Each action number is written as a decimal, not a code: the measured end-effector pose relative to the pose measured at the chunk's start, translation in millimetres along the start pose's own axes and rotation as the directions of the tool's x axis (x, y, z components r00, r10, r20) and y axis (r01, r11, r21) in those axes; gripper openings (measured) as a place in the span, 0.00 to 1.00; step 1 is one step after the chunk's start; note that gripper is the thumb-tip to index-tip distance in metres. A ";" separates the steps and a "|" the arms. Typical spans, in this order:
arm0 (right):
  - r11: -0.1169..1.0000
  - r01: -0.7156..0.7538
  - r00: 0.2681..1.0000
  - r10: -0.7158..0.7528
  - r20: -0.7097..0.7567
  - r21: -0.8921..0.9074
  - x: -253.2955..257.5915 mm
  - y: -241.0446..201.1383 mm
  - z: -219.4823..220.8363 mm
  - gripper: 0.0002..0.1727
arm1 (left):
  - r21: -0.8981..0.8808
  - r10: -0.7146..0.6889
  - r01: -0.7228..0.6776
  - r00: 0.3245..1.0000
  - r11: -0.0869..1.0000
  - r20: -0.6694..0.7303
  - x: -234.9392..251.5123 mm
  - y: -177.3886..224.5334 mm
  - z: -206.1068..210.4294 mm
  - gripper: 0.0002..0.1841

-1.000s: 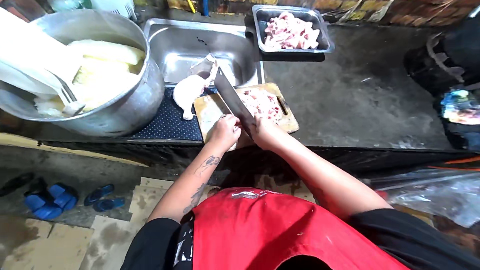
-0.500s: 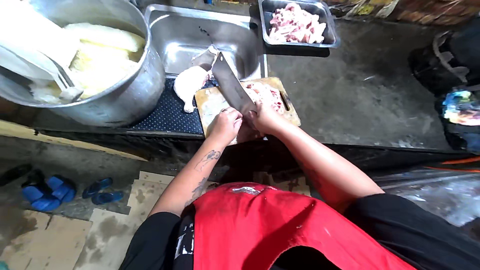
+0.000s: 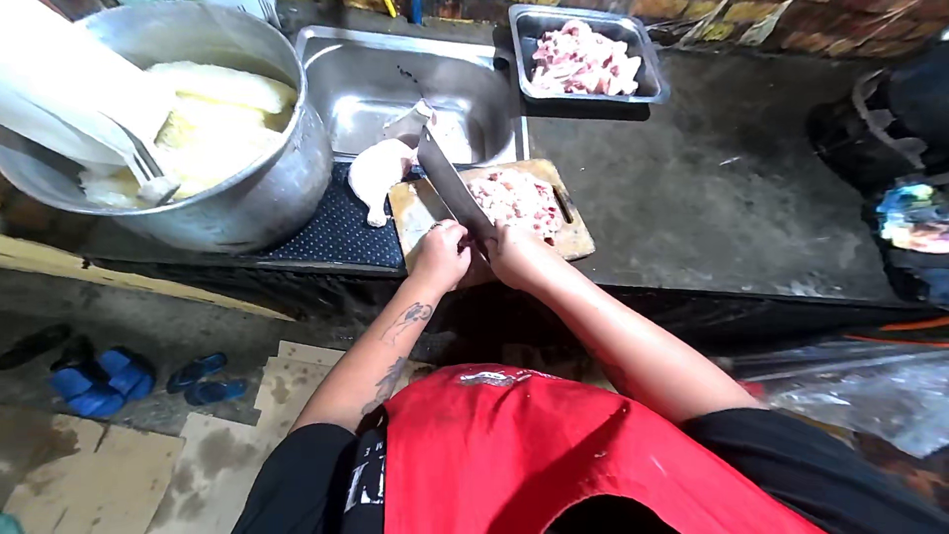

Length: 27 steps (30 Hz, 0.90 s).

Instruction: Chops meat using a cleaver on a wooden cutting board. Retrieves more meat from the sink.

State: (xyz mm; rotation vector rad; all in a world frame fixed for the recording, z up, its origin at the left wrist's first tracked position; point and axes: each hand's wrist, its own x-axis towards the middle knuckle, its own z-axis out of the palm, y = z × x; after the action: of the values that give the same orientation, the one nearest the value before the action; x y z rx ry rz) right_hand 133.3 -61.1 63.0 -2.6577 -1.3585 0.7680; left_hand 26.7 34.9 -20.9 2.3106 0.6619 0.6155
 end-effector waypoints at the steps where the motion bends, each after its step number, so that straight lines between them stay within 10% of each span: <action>1: 1.000 0.003 1.000 -0.004 -0.001 -0.017 2.5 -3.6 -0.4 0.18 | 0.016 -0.019 0.019 0.999 1.000 0.038 0.5 2.2 -2.7 0.12; 20: 0.975 0.094 0.995 -0.088 -0.041 0.200 44.5 3.8 -7.9 0.18 | -0.015 0.066 -0.065 0.998 0.998 0.023 1.1 -5.7 -3.5 0.09; 27: 0.984 0.151 0.966 -0.126 -0.227 0.096 -17.8 -9.4 -34.7 0.17 | -0.133 -0.091 0.076 0.990 0.988 -0.108 -16.7 -6.9 -20.3 0.09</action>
State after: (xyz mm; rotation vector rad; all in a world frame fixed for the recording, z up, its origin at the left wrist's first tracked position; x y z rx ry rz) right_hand 133.4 -63.3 103.1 -2.4452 -1.3809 0.5006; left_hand 0.1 38.7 -16.0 2.1298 0.7468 0.7334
